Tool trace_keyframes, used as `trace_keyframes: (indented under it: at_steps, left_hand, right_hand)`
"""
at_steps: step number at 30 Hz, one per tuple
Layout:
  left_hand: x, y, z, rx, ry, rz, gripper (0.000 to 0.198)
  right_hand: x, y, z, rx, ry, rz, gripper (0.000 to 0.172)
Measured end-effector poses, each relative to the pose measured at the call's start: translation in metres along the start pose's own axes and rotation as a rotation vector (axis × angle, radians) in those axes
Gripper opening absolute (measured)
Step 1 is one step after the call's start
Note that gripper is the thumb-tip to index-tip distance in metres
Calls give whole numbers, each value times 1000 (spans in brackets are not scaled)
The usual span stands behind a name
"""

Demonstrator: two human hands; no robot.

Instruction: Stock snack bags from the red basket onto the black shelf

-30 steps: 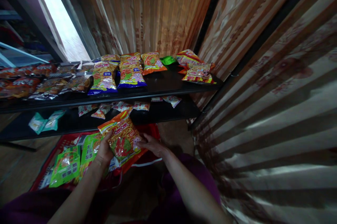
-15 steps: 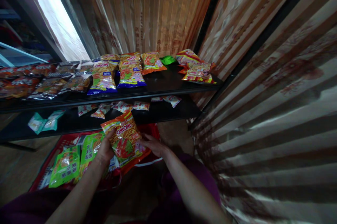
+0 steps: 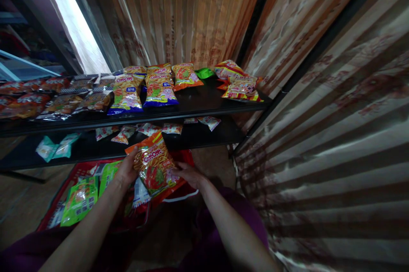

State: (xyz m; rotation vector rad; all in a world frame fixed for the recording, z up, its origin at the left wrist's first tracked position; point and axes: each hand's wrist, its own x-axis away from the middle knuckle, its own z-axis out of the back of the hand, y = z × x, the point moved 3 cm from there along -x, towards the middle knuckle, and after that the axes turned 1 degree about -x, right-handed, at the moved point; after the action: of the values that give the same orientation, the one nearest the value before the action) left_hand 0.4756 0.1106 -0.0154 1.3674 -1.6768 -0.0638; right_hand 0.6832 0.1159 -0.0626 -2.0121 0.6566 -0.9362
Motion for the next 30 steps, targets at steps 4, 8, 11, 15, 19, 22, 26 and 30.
trace_keyframes:
  at_steps: [4, 8, 11, 15, 19, 22, 26, 30]
  left_hand:
    - [-7, 2, 3, 27, 29, 38, 36]
    - [-7, 2, 3, 8, 34, 26, 38]
    - [0, 2, 0, -20, 40, 21, 35]
    - [14, 0, -11, -111, 33, 43, 27]
    - [20, -1, -19, -153, 32, 48, 25]
    - [21, 1, -23, -163, 20, 45, 25]
    - [25, 4, -29, -169, 32, 48, 24]
    - [35, 8, -46, -192, -51, 25, 26]
  right_hand:
    - [-1, -2, 0, 8, -33, 4, 59]
    - [1, -5, 1, 9, -49, -16, 57]
    - [7, -8, -4, -43, -110, -51, 60]
    - [15, -10, -13, -88, -133, -106, 65]
    - [16, -9, -16, -43, -148, -154, 59]
    - [13, -6, -13, -79, -124, -140, 59]
    - [14, -7, -14, -123, -130, -127, 54]
    - [25, -18, -14, -138, -76, -86, 55]
